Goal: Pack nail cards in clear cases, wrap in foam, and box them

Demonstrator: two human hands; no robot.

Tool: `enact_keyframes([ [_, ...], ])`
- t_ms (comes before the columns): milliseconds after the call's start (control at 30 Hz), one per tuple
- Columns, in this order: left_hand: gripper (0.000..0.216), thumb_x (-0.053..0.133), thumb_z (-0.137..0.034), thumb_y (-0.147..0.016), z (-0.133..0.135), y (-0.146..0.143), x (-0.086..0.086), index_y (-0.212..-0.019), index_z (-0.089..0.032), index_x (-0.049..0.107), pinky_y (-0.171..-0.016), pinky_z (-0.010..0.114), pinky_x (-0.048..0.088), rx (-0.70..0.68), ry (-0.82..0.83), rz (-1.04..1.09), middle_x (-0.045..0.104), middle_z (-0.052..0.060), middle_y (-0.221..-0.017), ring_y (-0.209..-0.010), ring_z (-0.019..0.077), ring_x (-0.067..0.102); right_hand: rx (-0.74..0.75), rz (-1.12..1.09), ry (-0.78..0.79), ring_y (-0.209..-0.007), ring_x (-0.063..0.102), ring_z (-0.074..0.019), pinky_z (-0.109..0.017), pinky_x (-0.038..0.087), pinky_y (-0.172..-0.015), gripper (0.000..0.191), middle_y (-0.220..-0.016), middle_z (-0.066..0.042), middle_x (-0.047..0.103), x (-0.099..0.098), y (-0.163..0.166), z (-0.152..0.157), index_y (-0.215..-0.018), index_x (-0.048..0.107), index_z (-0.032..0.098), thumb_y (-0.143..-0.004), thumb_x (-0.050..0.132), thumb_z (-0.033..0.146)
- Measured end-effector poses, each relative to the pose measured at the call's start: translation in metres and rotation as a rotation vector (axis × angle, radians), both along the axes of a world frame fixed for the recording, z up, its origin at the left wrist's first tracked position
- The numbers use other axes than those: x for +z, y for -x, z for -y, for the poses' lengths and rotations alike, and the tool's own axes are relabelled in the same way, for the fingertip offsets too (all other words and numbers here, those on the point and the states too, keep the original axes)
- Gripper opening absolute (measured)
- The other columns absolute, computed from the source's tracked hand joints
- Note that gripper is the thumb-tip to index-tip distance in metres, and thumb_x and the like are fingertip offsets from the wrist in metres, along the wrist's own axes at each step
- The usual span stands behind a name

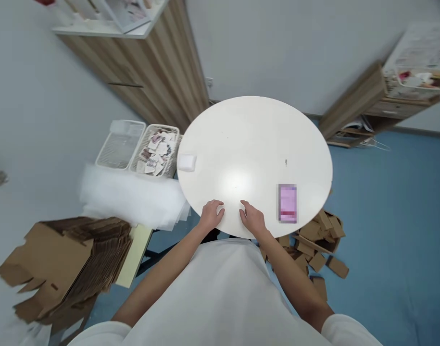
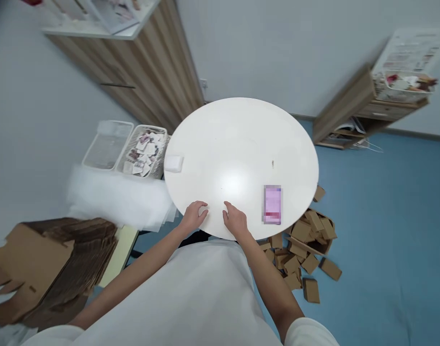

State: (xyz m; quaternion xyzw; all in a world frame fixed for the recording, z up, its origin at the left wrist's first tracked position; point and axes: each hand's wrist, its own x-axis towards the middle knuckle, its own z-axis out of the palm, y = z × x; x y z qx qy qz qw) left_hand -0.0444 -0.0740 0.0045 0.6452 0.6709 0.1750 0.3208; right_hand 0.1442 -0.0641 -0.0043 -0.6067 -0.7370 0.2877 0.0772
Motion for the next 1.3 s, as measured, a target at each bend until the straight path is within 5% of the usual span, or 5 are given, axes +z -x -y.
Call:
enact_keyframes([
  [400,0.040,0.056,-0.033,-0.072,0.081,0.140,0.022,-0.111,-0.024,0.053,-0.065,0.029,0.046,0.533,-0.082,0.168,0.062,0.007,-0.097,-0.080,0.0199,0.060,0.589,-0.071,-0.032,-0.064,0.055,-0.0133,-0.025,0.039,-0.056,0.047,-0.093,-0.004,0.060,0.025,0.147,-0.027,-0.129,0.031,0.024,-0.083,0.038,0.025],
  [700,0.026,0.052,-0.028,-0.075,0.147,0.248,0.037,-0.101,-0.023,0.057,-0.080,0.033,0.040,0.664,-0.125,-0.137,0.063,0.006,-0.094,-0.089,0.0222,0.058,0.871,-0.070,-0.033,-0.080,0.057,-0.0172,-0.028,0.043,-0.066,0.044,-0.099,-0.007,0.058,0.030,0.282,0.023,-0.125,0.035,0.021,-0.082,0.042,0.025],
  [900,0.034,0.045,-0.034,-0.079,0.207,0.319,0.054,-0.111,-0.023,0.050,-0.088,0.039,0.032,0.903,0.067,-0.386,0.057,0.008,-0.109,-0.104,0.0259,0.049,0.986,-0.102,-0.221,-0.097,0.050,-0.0222,-0.032,0.043,-0.076,0.043,-0.106,-0.010,0.052,0.049,0.388,0.060,-0.120,0.042,0.020,-0.081,0.048,0.034],
  [1100,0.035,0.048,-0.041,-0.077,0.258,0.357,0.047,-0.104,-0.021,0.055,-0.088,0.041,0.029,0.955,0.191,-0.410,0.061,0.008,-0.101,-0.099,0.0262,0.052,1.069,0.087,-0.411,-0.089,0.051,-0.0231,-0.034,0.040,-0.073,0.039,-0.099,-0.010,0.056,0.066,0.464,0.090,-0.120,0.042,0.019,-0.083,0.044,0.032],
  [1300,0.040,0.046,-0.049,-0.076,0.269,0.364,0.036,-0.102,-0.021,0.057,-0.084,0.040,0.033,0.942,0.184,-0.326,0.062,0.007,-0.100,-0.094,0.0254,0.055,1.118,0.237,-0.417,-0.086,0.055,-0.0214,-0.031,0.039,-0.068,0.022,-0.093,-0.010,0.060,0.065,0.497,0.100,-0.102,0.051,0.017,-0.083,0.043,0.026],
])
